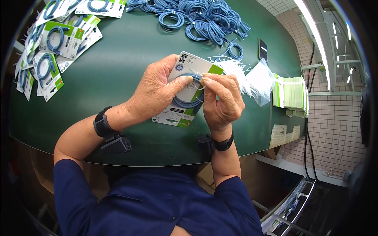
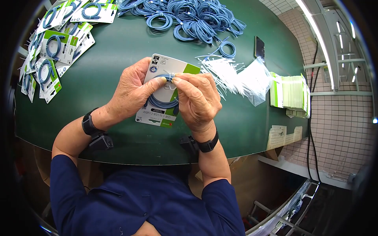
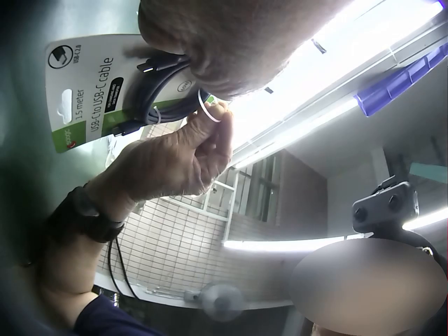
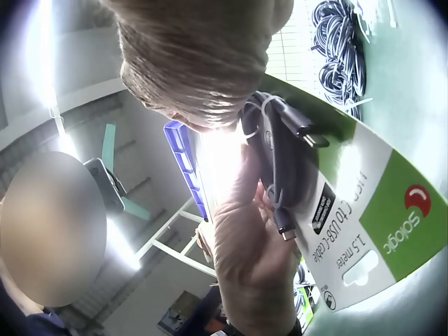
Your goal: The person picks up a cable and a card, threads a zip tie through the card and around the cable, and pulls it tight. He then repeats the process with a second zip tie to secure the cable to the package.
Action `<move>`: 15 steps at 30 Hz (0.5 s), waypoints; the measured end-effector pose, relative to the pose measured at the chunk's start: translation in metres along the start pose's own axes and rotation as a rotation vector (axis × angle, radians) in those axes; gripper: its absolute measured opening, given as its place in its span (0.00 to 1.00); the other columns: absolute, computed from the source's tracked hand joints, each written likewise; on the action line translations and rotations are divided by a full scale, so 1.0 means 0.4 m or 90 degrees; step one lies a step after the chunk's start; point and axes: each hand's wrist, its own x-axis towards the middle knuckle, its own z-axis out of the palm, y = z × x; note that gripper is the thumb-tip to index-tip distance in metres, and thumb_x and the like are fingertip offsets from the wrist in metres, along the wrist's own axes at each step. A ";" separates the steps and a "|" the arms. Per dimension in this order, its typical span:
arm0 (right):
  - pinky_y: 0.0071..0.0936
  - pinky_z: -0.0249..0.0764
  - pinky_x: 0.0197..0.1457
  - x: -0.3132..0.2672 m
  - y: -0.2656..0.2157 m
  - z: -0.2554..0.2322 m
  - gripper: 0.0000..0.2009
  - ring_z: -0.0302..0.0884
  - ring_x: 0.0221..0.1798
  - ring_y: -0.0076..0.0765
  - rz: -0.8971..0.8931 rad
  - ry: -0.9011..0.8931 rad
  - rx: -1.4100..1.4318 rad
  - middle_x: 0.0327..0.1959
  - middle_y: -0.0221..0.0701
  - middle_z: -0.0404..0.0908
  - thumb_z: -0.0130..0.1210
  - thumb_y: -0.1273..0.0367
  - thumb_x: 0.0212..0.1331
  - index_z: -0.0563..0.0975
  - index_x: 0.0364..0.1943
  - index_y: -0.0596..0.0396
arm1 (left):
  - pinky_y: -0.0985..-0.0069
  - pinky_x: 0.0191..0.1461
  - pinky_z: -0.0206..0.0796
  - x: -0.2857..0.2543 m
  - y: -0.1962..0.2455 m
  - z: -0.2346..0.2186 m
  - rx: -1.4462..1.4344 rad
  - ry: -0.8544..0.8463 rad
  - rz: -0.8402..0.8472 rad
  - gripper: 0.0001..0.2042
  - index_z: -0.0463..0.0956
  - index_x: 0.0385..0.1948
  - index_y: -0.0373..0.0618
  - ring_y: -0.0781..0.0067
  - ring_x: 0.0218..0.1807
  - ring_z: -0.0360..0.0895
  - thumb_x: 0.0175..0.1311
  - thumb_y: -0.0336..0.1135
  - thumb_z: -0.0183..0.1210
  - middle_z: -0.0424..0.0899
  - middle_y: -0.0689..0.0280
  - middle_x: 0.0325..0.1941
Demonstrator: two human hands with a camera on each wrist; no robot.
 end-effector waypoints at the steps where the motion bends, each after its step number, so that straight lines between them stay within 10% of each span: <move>1: 0.31 0.80 0.42 0.002 0.002 0.001 0.09 0.87 0.39 0.39 0.008 -0.003 0.007 0.38 0.39 0.91 0.71 0.81 0.58 0.87 0.41 0.57 | 0.73 0.49 0.79 -0.001 -0.003 0.000 0.013 -0.002 0.008 0.11 0.79 0.52 0.35 0.78 0.44 0.83 0.73 0.29 0.62 0.89 0.61 0.43; 15: 0.30 0.81 0.44 0.016 0.003 -0.012 0.09 0.89 0.41 0.40 0.028 -0.115 -0.029 0.38 0.37 0.92 0.69 0.82 0.59 0.87 0.42 0.59 | 0.71 0.49 0.79 0.008 -0.029 -0.008 0.035 0.002 0.007 0.12 0.80 0.52 0.35 0.75 0.44 0.84 0.71 0.29 0.63 0.89 0.60 0.41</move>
